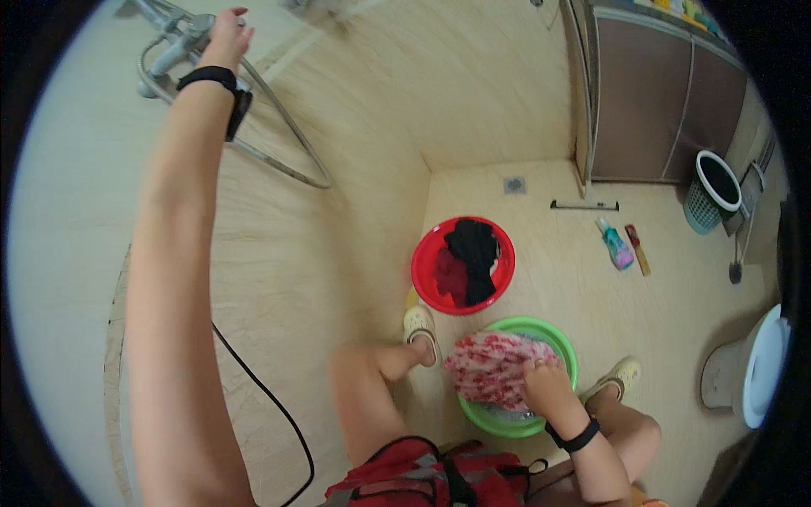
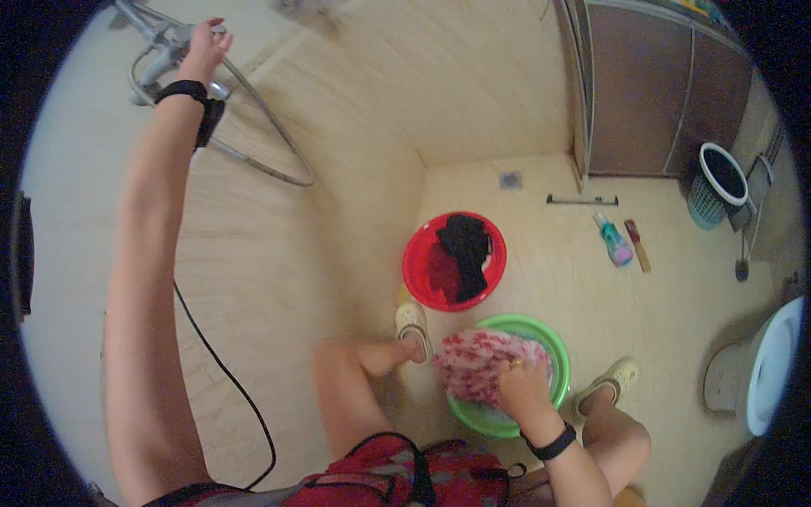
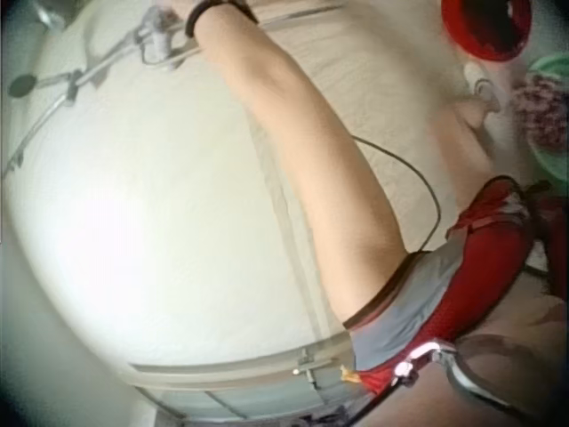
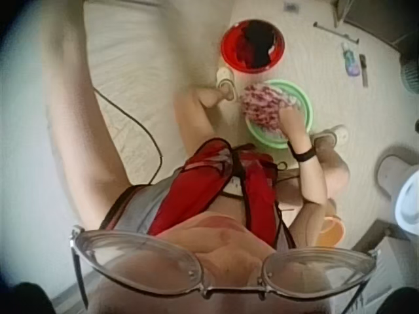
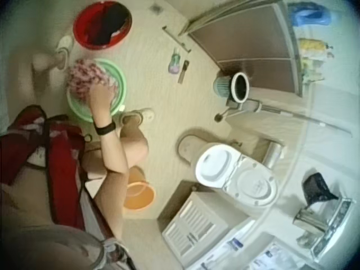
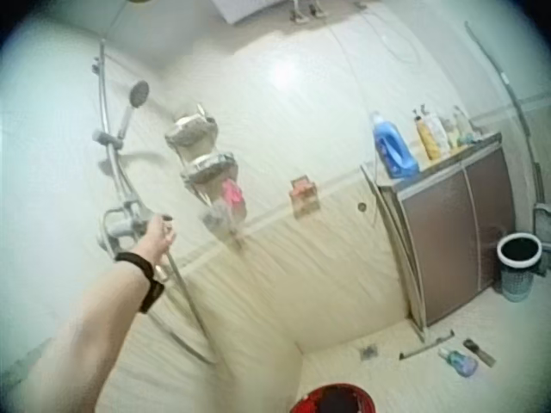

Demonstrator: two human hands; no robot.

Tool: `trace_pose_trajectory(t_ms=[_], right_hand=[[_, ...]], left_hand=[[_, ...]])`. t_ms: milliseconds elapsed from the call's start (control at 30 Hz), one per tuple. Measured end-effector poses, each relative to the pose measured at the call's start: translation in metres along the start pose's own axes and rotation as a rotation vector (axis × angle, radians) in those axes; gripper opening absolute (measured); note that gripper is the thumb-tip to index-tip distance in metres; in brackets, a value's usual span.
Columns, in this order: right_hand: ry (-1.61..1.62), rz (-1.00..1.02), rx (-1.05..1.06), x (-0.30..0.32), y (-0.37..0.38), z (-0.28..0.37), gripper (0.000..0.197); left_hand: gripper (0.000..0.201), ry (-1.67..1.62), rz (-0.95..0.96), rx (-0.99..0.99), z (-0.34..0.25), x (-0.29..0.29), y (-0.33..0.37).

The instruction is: The person sits on the bathroom floor and hand-washes several pieces of clothing, including a black garment, a red garment, and a patterned cloth, in a green basin. They scrub and rinse the items, then transfer them to a red basin. Finally, they empty the green basin and refill it with water from the shower head.

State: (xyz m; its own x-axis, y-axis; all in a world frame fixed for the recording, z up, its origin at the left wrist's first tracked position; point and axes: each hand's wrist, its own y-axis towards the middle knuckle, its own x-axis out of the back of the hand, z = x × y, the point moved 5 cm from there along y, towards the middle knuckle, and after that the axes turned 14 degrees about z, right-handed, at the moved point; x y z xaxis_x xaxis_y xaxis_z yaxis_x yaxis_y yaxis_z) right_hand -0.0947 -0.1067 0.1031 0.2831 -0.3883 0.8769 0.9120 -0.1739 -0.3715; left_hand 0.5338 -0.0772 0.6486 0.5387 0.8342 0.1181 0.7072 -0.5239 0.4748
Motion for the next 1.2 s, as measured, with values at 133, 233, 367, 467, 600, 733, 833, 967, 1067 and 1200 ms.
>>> trace_pose_trajectory(t_ms=[133,233,367,467,600,733,833,967,1067,1200], right_hand=[[-0.033,-0.093,0.066,-0.008,-0.008,0.007,0.020],[-0.071,-0.058,0.028,0.001,-0.010,0.002,0.020],[-0.111,-0.037,-0.006,-0.001,-0.011,0.004,0.017],[-0.112,-0.011,0.024,-0.012,-0.008,0.009,0.016],[-0.091,0.030,0.040,-0.016,-0.005,0.015,0.016],[-0.102,0.025,0.012,-0.029,-0.008,0.007,0.023],[-0.116,0.044,0.017,-0.040,-0.018,0.004,0.029],[-0.071,0.107,0.086,-0.058,-0.015,0.014,0.029],[-0.091,0.264,0.035,-0.074,-0.010,0.005,0.030],[-0.149,0.296,-0.070,-0.090,-0.015,-0.011,0.031]], left_hand=[[0.024,-0.054,0.043,0.065,-0.020,0.026,0.046],[0.022,0.011,0.122,0.021,-0.011,0.004,0.036],[0.023,-0.194,0.116,0.056,-0.018,-0.024,-0.010],[0.038,-0.153,-0.096,0.065,-0.035,-0.074,-0.084],[0.043,-0.065,0.130,0.289,-0.040,-0.156,-0.158],[0.026,0.036,1.007,0.300,0.017,-0.212,-0.273],[0.033,0.143,1.174,0.361,0.053,-0.240,-0.408],[0.030,-0.026,1.286,0.577,0.116,-0.210,-0.545],[0.032,-0.062,1.201,0.699,0.159,-0.196,-0.631],[0.034,-0.310,1.208,0.679,0.163,-0.184,-0.699]])
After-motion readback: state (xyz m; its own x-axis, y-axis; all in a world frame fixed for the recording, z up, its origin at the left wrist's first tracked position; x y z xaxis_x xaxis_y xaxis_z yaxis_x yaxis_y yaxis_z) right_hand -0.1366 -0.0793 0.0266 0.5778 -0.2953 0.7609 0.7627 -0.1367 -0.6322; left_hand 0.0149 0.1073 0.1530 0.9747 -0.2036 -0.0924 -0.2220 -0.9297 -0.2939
